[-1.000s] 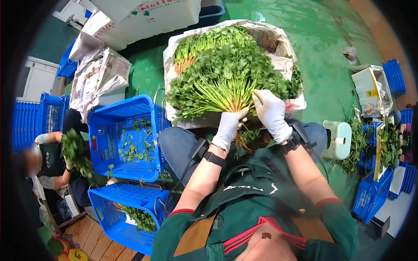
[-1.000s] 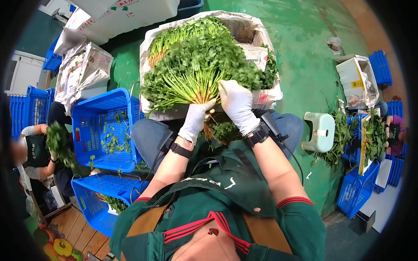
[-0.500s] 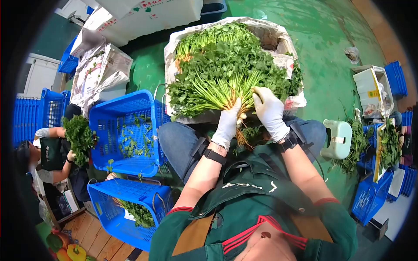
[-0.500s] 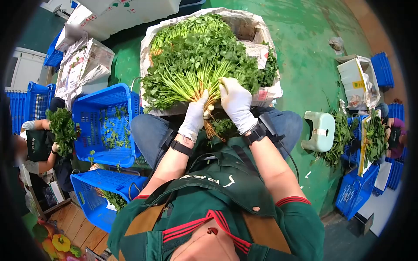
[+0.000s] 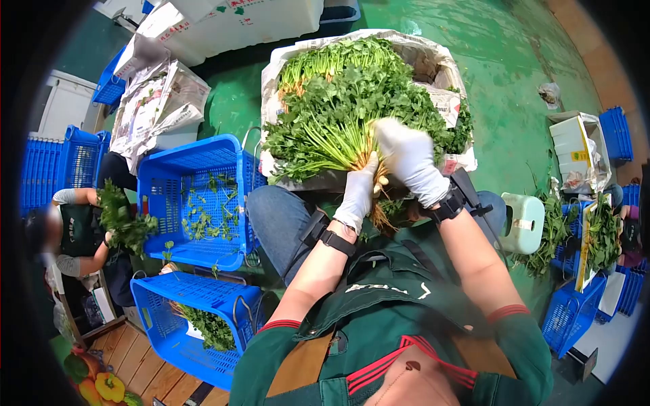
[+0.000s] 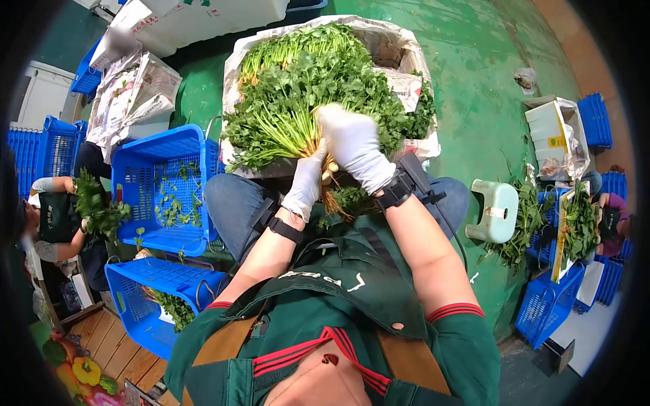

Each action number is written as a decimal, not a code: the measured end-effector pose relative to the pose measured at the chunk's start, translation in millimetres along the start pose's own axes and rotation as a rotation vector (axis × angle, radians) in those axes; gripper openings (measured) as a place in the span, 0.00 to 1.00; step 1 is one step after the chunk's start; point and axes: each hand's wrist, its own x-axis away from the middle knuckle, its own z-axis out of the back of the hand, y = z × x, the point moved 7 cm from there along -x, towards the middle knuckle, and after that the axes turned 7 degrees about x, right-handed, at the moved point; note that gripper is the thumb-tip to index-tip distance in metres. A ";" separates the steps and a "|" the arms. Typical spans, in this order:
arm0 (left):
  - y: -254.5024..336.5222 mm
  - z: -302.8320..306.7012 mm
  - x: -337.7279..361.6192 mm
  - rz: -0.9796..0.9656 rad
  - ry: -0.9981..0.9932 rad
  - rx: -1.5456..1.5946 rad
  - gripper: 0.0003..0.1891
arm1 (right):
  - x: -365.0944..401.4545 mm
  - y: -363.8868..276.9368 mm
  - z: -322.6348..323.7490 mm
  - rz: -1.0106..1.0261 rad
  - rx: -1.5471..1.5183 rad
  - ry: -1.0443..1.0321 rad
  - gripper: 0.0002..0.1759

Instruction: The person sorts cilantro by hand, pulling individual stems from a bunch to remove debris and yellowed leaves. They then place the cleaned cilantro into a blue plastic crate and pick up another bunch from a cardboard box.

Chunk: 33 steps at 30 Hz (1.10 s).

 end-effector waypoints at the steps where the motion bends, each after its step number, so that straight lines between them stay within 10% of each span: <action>1: -2.9 0.5 -1.1 0.001 0.000 0.003 0.15 | 0.3 -15.9 -9.6 0.151 -0.074 -0.135 0.09; 10: -5.7 0.6 -7.5 -0.065 -0.044 0.037 0.25 | -22.9 12.1 -41.9 -0.457 -0.131 -0.307 0.17; 23: -11.8 1.2 -11.7 -0.066 -0.039 -0.055 0.21 | -29.1 23.2 -88.6 -0.626 -0.230 -0.409 0.19; 33: -2.1 -7.3 -1.8 -0.031 -0.213 0.148 0.29 | -0.6 21.4 -53.4 -0.629 -1.279 -0.185 0.06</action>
